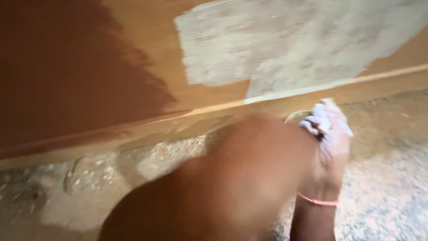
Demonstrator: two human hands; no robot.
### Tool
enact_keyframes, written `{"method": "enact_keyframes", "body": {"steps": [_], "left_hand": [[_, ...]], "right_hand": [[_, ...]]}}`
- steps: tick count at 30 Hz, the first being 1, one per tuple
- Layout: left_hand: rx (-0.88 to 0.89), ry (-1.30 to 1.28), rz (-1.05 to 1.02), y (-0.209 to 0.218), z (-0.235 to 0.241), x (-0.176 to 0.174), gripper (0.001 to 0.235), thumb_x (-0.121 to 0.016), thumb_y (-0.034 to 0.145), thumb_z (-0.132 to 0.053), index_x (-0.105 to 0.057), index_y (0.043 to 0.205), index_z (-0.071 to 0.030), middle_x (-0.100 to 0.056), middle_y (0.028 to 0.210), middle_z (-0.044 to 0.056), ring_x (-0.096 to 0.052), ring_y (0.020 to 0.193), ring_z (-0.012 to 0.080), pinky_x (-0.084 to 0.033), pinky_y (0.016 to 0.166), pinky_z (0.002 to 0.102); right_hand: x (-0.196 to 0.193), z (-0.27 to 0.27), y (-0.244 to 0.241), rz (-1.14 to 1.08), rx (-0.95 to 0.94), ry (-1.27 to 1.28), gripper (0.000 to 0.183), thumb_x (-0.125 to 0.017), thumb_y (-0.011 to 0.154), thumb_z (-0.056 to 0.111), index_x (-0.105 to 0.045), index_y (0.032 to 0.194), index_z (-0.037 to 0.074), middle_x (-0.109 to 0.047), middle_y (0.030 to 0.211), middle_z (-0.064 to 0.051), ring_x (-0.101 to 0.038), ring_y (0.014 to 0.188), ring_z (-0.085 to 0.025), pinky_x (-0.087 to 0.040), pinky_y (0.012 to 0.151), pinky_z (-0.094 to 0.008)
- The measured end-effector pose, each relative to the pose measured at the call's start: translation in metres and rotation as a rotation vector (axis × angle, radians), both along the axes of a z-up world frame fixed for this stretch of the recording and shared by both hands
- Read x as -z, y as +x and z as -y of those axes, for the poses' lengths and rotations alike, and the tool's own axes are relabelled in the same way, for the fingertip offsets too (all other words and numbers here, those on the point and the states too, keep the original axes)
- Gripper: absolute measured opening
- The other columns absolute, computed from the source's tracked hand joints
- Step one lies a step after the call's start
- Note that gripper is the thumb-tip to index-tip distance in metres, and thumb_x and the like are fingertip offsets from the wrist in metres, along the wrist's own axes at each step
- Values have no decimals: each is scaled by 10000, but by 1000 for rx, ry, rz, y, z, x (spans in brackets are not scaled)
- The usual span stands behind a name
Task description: The person applies a light-colored paint to a brown wall using a wide brush, repeatedly dipping the brush into a bucket and spreading the paint in horizontal strokes. The person occasionally steadies the wall with the left hand while painting with the right.
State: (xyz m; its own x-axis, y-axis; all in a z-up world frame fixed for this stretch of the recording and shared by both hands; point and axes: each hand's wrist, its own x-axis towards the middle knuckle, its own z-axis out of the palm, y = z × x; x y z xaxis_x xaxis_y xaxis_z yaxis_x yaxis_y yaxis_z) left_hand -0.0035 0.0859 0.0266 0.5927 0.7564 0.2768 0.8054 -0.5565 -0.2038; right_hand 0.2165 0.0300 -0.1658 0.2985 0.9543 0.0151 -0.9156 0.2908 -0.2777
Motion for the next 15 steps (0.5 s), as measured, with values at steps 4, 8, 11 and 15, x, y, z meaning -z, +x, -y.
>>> {"method": "enact_keyframes", "body": {"steps": [4, 8, 11, 15], "left_hand": [[-237, -29, -22, -21, -14, -3, 747, -672, 921, -183, -298, 1534, 24, -404, 1312, 307, -414, 1166, 423, -379, 949, 591], [-459, -30, 66, -38, -39, -12, 971, -747, 852, -228, -210, 1624, 14, -264, 1468, 331, -270, 1321, 460, -271, 1062, 643], [-489, 84, 170, -60, -60, -1, 1250, -894, 749, -294, -110, 1686, -28, -18, 1694, 336, -8, 1563, 483, -97, 1240, 712], [-434, 399, 48, -71, -76, 29, 1108, -802, 827, -54, -151, 1723, -79, -14, 1714, 304, 4, 1588, 447, -180, 1257, 708]], "right_hand": [[45, -11, 25, -333, 146, -202, 176, -493, 950, -66, -468, 836, 66, -495, 702, -8, -527, 613, -95, -464, 561, -203], [106, -38, 65, -752, 214, -292, 160, -447, 919, -110, -535, 856, 8, -590, 736, -79, -600, 625, -153, -527, 543, -197], [160, -56, 83, -820, 292, -408, 164, -442, 927, -99, -540, 855, 12, -594, 734, -77, -602, 620, -152, -527, 537, -199], [209, -76, 97, -851, 353, -500, 172, -436, 937, -84, -546, 853, 18, -599, 731, -75, -604, 613, -151, -527, 529, -201]]}}
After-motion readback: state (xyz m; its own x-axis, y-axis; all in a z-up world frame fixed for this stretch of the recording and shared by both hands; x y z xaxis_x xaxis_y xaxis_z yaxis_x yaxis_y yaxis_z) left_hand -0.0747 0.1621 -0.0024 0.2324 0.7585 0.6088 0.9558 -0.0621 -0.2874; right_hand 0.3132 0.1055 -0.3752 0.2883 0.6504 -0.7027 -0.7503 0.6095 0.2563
